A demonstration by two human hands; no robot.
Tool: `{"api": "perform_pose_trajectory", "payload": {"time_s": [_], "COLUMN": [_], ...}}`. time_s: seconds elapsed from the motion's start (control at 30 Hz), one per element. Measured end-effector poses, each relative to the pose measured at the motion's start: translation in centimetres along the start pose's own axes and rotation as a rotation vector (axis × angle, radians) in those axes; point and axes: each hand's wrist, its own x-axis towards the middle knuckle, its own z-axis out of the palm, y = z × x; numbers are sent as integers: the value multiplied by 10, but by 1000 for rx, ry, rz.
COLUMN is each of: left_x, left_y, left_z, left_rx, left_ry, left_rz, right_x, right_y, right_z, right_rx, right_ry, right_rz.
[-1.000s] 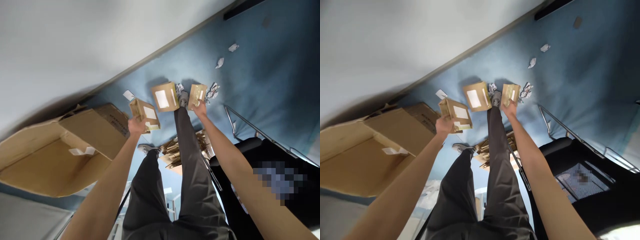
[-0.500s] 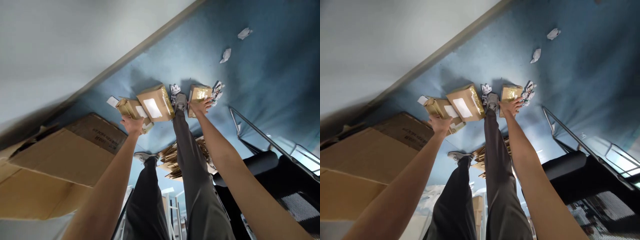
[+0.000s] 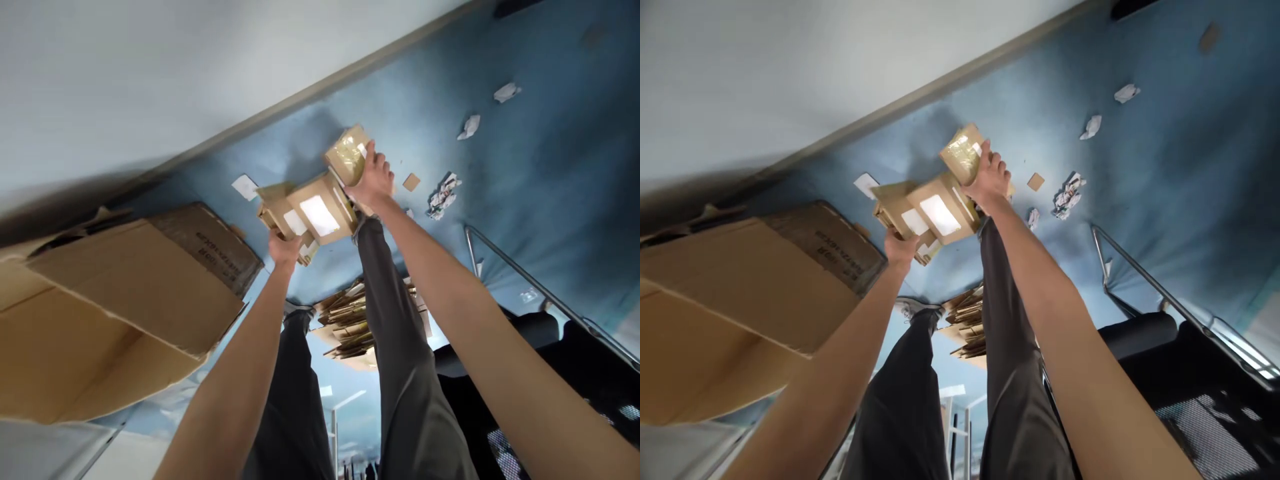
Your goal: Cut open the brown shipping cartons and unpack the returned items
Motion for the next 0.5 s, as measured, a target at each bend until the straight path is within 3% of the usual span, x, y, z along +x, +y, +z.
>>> {"api": "perform_pose_trajectory", "payload": {"time_s": [0.1, 0.2, 0.33, 0.5], "left_x": [-14, -49, -126, -247], "left_y": [-24, -60, -109, -176], "left_z": [-12, -34, -83, -174], "left_rx": [-249, -385, -634, -926], "left_ry": [59, 82, 46, -55], "left_rz": [-120, -139, -86, 23], "right_x": [-10, -52, -142, -292], "right_y": [-47, -77, -112, -187], "right_z": [16, 1, -67, -181], "right_rx": [35, 0, -81, -159], "right_ry": [-87, -124, -95, 56], "right_rz": [5, -26, -50, -204]}}
